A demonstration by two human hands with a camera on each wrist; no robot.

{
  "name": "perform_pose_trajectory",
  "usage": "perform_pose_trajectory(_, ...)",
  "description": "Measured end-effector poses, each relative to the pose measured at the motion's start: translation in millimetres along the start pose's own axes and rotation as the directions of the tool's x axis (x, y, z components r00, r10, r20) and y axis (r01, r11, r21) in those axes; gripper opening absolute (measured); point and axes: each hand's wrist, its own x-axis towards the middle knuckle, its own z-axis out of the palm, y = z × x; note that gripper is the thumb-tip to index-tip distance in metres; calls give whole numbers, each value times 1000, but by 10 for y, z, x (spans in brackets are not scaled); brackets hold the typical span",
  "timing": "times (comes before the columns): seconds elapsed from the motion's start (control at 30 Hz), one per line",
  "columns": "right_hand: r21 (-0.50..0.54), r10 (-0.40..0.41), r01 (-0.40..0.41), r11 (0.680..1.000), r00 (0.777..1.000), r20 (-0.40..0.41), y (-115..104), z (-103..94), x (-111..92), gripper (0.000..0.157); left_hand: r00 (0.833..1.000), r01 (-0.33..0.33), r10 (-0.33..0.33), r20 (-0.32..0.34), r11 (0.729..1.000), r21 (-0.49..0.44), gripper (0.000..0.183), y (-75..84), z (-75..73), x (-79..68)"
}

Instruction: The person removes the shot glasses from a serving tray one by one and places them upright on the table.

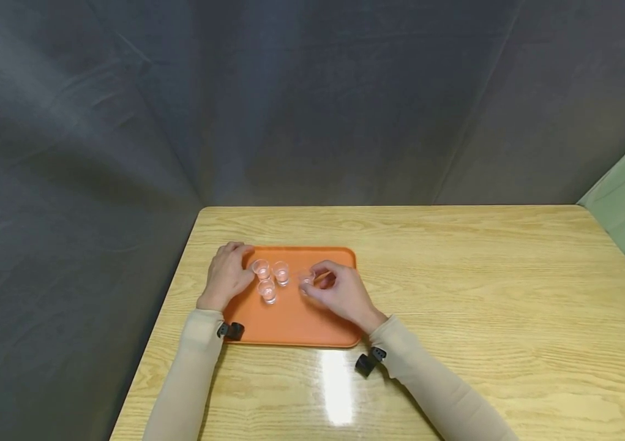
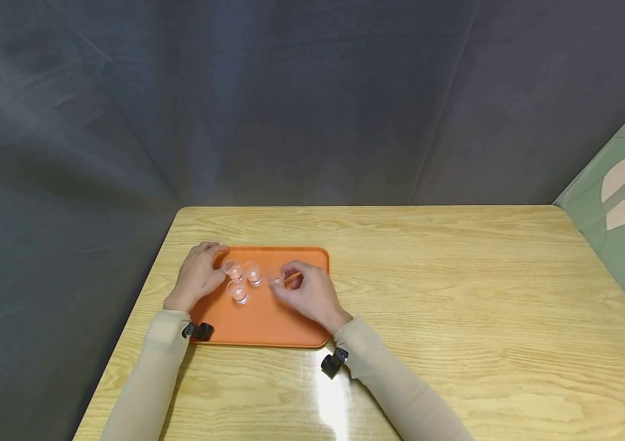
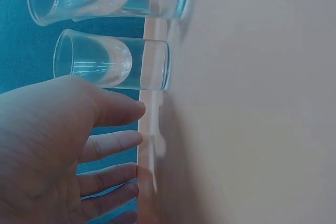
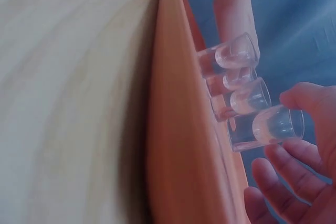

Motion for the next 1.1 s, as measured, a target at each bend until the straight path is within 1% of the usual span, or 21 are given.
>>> perform_pose_trajectory(0.17, 0, 24, -24, 1000, 999, -22, 56, -80, -5, 31, 1000, -7, 7, 4, 1000, 7, 46, -5, 1, -2)
perform_pose_trajectory(0.4, 12, 46, -45, 999, 998, -49, 126, -237, -37, 35, 1000, 1, -1, 1, 1000, 6, 47, -7, 3, 9)
perform_pose_trajectory(0.77, 51, 74, -70, 996, 992, -98, 253, -457, -125, 31, 1000, 8, -8, 8, 1000, 8, 53, -22, 9, 4)
perform_pose_trajectory(1.1, 42, 97, -92, 995, 984, -147, 340, -635, -189, 29, 1000, 4, -5, 4, 1000, 8, 53, -10, 10, 0)
